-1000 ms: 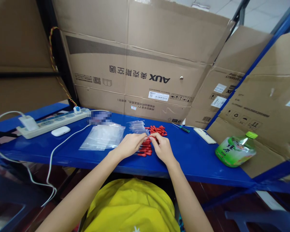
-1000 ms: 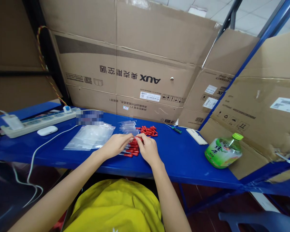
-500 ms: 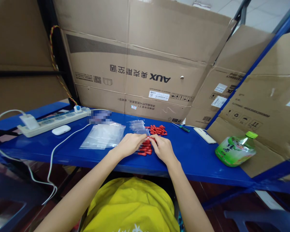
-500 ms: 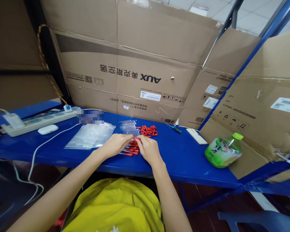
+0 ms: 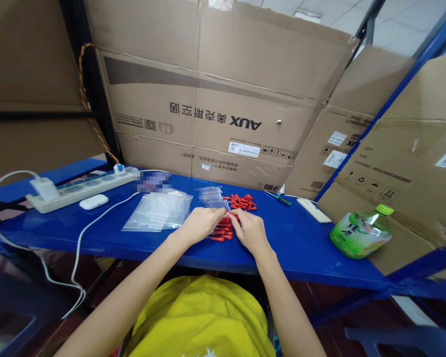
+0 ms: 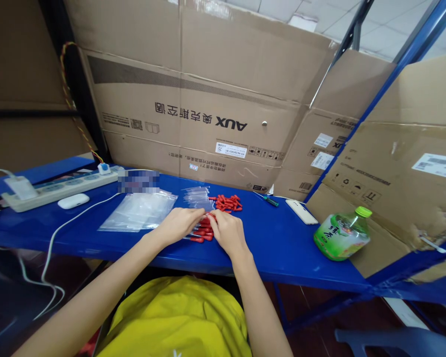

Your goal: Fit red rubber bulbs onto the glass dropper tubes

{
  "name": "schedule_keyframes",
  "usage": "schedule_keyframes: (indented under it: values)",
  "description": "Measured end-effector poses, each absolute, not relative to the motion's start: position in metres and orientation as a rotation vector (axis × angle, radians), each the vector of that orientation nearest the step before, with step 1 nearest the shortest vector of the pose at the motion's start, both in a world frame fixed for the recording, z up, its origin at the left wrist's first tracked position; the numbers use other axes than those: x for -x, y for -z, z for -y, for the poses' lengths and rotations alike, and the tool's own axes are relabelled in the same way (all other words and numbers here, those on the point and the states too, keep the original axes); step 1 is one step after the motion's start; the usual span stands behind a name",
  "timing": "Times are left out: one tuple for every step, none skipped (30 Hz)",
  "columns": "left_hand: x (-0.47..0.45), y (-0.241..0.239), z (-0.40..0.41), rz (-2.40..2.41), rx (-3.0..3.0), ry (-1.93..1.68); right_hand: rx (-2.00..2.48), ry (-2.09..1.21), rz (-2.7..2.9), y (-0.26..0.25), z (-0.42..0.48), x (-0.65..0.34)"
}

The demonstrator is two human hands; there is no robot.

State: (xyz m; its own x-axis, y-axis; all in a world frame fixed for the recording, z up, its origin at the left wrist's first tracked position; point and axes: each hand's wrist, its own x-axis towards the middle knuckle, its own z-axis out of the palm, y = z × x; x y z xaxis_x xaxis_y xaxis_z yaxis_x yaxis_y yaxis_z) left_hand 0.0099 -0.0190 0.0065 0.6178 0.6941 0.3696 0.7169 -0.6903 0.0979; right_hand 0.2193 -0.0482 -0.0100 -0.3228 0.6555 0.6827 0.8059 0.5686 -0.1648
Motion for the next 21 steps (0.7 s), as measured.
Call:
schedule_keyframes:
  values:
    - [-0.0097, -0.0066, 0.0188, 1.206, 2.773, 0.593, 1.159, 0.268, 2.081, 0.0099, 0.0484, -0.2193]
    - [-0.0094, -0.0068, 0.0186, 1.2, 2.775, 0.587, 1.154, 0.273, 2.09, 0.0098, 0.0486, -0.2194]
    - [-0.009, -0.0069, 0.0184, 1.192, 2.777, 0.577, 1.15, 0.281, 2.099, 0.0097, 0.0488, -0.2195]
    - [-0.0086, -0.007, 0.0183, 1.185, 2.779, 0.565, 1.147, 0.287, 2.106, 0.0096, 0.0489, -0.2196]
    - [-0.0082, -0.0071, 0.0182, 1.178, 2.781, 0.554, 1.144, 0.289, 2.109, 0.0096, 0.049, -0.2197]
    - [-0.0078, -0.0071, 0.0182, 1.171, 2.783, 0.548, 1.143, 0.284, 2.108, 0.0095, 0.049, -0.2198]
    - [-0.0075, -0.007, 0.0181, 1.164, 2.786, 0.547, 1.142, 0.272, 2.104, 0.0095, 0.049, -0.2199]
    - [-0.0073, -0.0069, 0.018, 1.157, 2.788, 0.55, 1.14, 0.252, 2.097, 0.0094, 0.0489, -0.2201]
    - [-0.0071, -0.0066, 0.0179, 1.149, 2.789, 0.555, 1.14, 0.224, 2.087, 0.0093, 0.0488, -0.2203]
    - [-0.007, -0.0063, 0.0178, 1.14, 2.789, 0.562, 1.141, 0.19, 2.076, 0.0092, 0.0487, -0.2205]
    - [-0.007, -0.0059, 0.0176, 1.131, 2.789, 0.569, 1.143, 0.148, 2.065, 0.0091, 0.0485, -0.2208]
    - [-0.007, -0.0056, 0.0174, 1.123, 2.79, 0.577, 1.145, 0.102, 2.054, 0.0089, 0.0483, -0.2212]
    - [-0.0069, -0.0054, 0.0173, 1.114, 2.793, 0.584, 1.15, 0.054, 2.043, 0.0088, 0.0481, -0.2215]
    - [-0.0068, -0.0053, 0.0172, 1.104, 2.796, 0.591, 1.158, 0.005, 2.033, 0.0085, 0.0479, -0.2218]
    - [-0.0066, -0.0054, 0.0173, 1.094, 2.801, 0.595, 1.165, -0.041, 2.024, 0.0082, 0.0477, -0.2221]
    - [-0.0062, -0.0059, 0.0176, 1.086, 2.807, 0.598, 1.17, -0.085, 2.019, 0.0077, 0.0476, -0.2223]
    - [-0.0058, -0.0066, 0.0181, 1.078, 2.814, 0.601, 1.171, -0.127, 2.015, 0.0069, 0.0477, -0.2224]
    - [-0.0052, -0.0075, 0.0188, 1.066, 2.824, 0.605, 1.165, -0.168, 2.014, 0.0059, 0.0479, -0.2224]
    - [-0.0046, -0.0085, 0.0195, 1.05, 2.838, 0.614, 1.151, -0.214, 2.015, 0.0047, 0.0483, -0.2224]
    - [-0.0039, -0.0094, 0.0203, 1.03, 2.855, 0.629, 1.132, -0.26, 2.018, 0.0034, 0.0488, -0.2225]
    - [-0.0034, -0.0101, 0.021, 1.007, 2.873, 0.646, 1.11, -0.307, 2.019, 0.0019, 0.0493, -0.2225]
